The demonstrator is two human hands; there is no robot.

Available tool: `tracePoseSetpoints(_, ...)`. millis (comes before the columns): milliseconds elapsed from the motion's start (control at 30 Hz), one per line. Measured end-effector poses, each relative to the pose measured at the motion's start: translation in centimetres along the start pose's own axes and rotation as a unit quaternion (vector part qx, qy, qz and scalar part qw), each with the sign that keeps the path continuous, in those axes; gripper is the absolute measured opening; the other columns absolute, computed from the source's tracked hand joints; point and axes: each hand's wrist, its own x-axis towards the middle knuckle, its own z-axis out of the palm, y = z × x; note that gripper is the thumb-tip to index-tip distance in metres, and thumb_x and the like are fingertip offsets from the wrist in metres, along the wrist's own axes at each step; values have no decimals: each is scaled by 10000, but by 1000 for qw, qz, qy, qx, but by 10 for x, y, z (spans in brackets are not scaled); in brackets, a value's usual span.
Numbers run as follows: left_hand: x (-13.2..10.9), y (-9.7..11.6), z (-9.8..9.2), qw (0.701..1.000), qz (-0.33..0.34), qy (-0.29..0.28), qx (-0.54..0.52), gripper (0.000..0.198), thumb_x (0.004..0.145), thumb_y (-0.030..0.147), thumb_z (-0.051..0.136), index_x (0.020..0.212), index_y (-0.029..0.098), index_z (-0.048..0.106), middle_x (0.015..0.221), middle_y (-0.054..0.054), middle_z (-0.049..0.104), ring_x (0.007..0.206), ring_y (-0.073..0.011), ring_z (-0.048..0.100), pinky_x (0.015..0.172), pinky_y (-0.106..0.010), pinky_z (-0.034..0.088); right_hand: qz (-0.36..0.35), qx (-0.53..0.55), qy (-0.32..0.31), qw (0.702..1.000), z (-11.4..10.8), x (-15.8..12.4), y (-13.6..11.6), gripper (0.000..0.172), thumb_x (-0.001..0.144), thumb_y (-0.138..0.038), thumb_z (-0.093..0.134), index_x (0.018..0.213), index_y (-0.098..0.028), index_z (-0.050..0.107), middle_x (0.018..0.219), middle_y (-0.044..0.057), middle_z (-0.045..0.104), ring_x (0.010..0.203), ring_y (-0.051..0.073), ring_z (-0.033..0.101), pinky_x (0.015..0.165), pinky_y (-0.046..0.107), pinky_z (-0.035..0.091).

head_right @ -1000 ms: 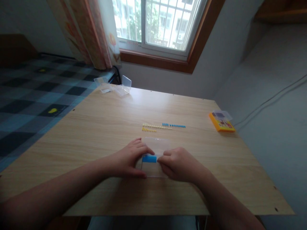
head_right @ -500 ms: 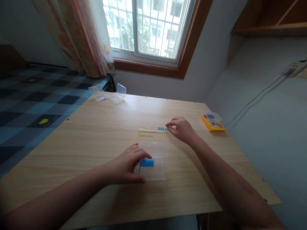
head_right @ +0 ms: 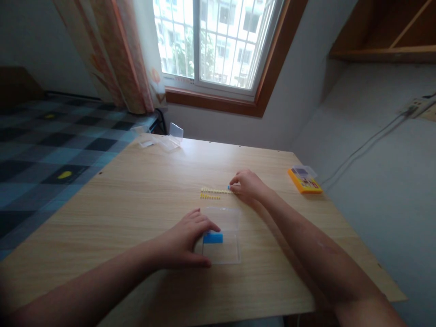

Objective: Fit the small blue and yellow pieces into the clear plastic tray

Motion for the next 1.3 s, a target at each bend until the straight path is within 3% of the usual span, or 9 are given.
tracePoseSetpoints(500, 1, 1, -1, 1000, -4, 1, 0, 646, 669, 472, 922, 1224, 264, 664, 1208, -60, 668, 1213, -326, 561, 1224, -600, 217, -12, -24, 12, 1000, 4, 2, -8, 103, 881, -225, 728, 898, -210, 828, 883, 57, 763, 870, 201, 654, 772, 285, 462)
tracePoseSetpoints(667, 0, 1, -1, 1000, 0, 1, 1, 638, 682, 491, 913, 1222, 268, 658, 1215, -59, 669, 1210, -318, 564, 1225, -590, 222, -19, -22, 73, 997, -27, -14, -20, 133, 928, -237, 690, 928, -206, 819, 905, 68, 756, 878, 197, 655, 816, 313, 473)
tracePoseSetpoints(767, 0, 0, -1, 1000, -1, -1, 0, 640, 682, 490, 913, 1227, 272, 657, 1233, -58, 668, 1220, -318, 560, 1223, -589, 217, -45, 14, 137, 989, -55, -48, -36, 130, 939, -287, 703, 944, -214, 810, 912, 59, 750, 871, 194, 661, 809, 321, 485)
tracePoseSetpoints(833, 0, 0, 0, 1000, -4, -2, -1, 649, 676, 484, 917, 1232, 274, 656, 1238, -60, 669, 1221, -321, 560, 1224, -590, 211, -70, 47, 144, 986, -69, -80, -49, 155, 960, -319, 683, 957, -220, 803, 901, 57, 741, 843, 181, 665, 778, 307, 499)
tracePoseSetpoints(933, 1, 1, 0, 1000, -8, -2, 3, 656, 672, 477, 921, 1237, 274, 656, 1232, -59, 672, 1225, -324, 557, 1225, -588, 208, -130, 77, 45, 988, -73, -125, -69, 181, 1000, -327, 631, 1013, -240, 790, 926, 54, 723, 836, 160, 660, 741, 273, 501)
tracePoseSetpoints(1033, 1, 3, -1, 1000, -11, -1, 8, 648, 670, 468, 924, 1226, 267, 659, 1229, -60, 669, 1223, -326, 551, 1214, -578, 231, -135, 83, -51, 986, -61, -150, -83, 180, 1019, -272, 600, 1024, -251, 779, 911, 34, 714, 799, 133, 649, 717, 243, 476)
tracePoseSetpoints(1300, 1, 5, -3, 1000, -11, 1, 6, 631, 668, 447, 921, 1214, 257, 666, 1195, -58, 673, 1184, -316, 554, 1165, -531, 304, -187, 12, -126, 974, -29, -134, -99, 158, 978, -204, 613, 935, -235, 762, 836, 13, 697, 759, 145, 613, 719, 279, 411)
